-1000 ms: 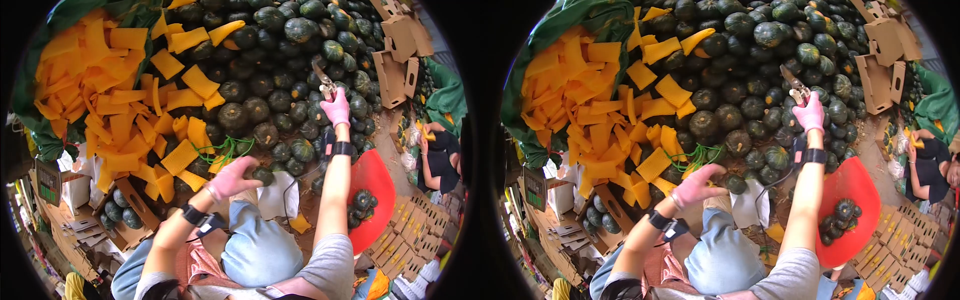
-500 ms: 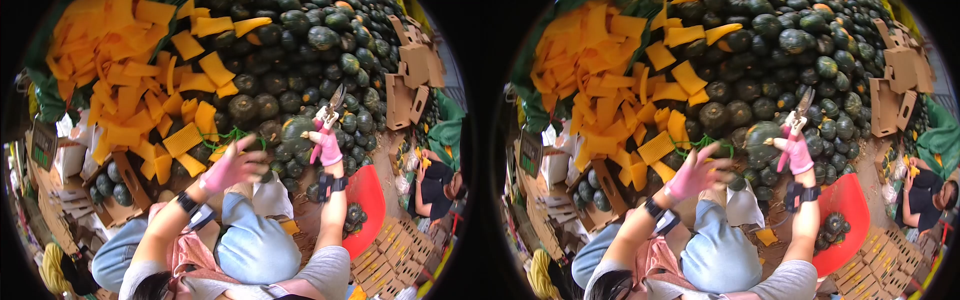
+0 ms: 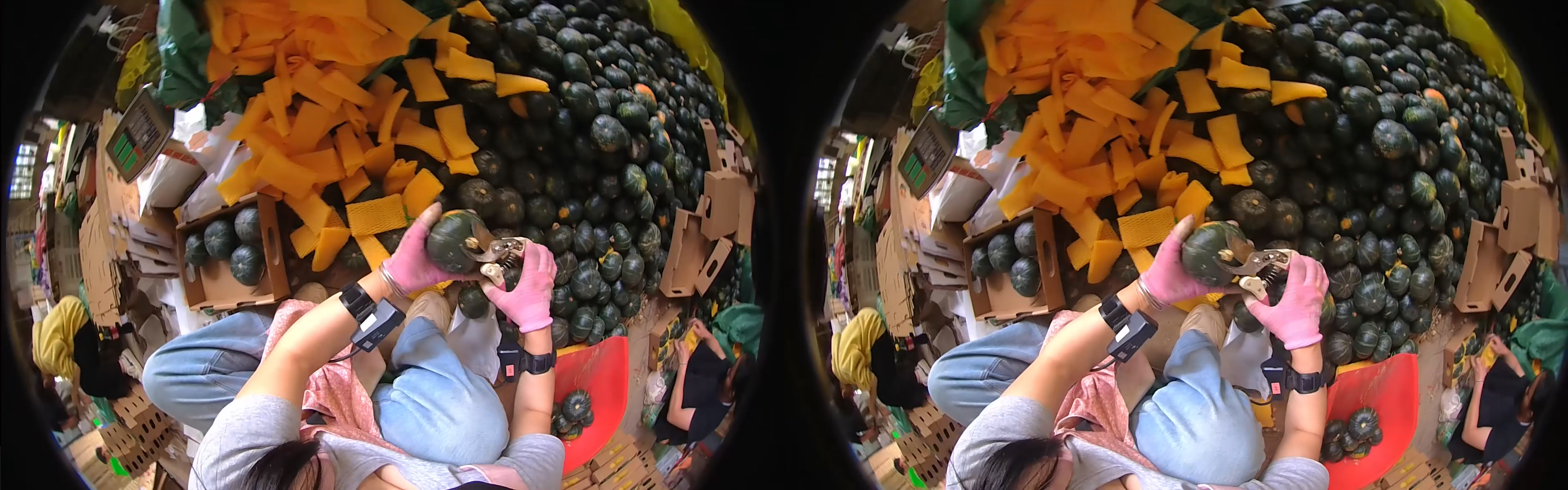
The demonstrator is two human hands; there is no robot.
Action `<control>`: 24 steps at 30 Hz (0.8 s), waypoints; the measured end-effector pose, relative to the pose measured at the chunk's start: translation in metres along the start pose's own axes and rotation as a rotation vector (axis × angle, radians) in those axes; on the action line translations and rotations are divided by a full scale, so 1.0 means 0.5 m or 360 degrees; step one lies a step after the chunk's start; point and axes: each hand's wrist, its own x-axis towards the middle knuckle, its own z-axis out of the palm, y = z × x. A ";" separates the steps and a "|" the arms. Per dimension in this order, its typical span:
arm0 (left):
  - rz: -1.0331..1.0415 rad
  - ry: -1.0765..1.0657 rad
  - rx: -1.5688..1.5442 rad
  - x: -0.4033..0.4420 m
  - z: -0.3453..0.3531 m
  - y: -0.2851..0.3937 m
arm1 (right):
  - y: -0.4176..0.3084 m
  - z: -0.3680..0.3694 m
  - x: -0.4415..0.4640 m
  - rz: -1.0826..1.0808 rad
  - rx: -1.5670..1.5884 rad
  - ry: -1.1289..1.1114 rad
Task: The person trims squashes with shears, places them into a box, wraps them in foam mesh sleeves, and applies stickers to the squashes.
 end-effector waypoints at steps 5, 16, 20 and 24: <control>0.0217 -0.0153 0.0756 -0.095 0.043 -0.026 | -0.004 0.012 -0.025 -0.0023 0.0279 -0.0213; 0.0992 0.0641 0.1301 -0.167 0.038 0.024 | -0.061 0.069 -0.031 0.0033 0.0276 -0.0080; 0.1747 0.1170 0.1415 -0.386 0.034 0.148 | -0.007 0.079 -0.023 0.0256 0.0192 0.0015; 0.1542 0.3237 0.2432 -0.579 -0.098 0.251 | 0.047 0.103 -0.008 0.0391 -0.0341 -0.0067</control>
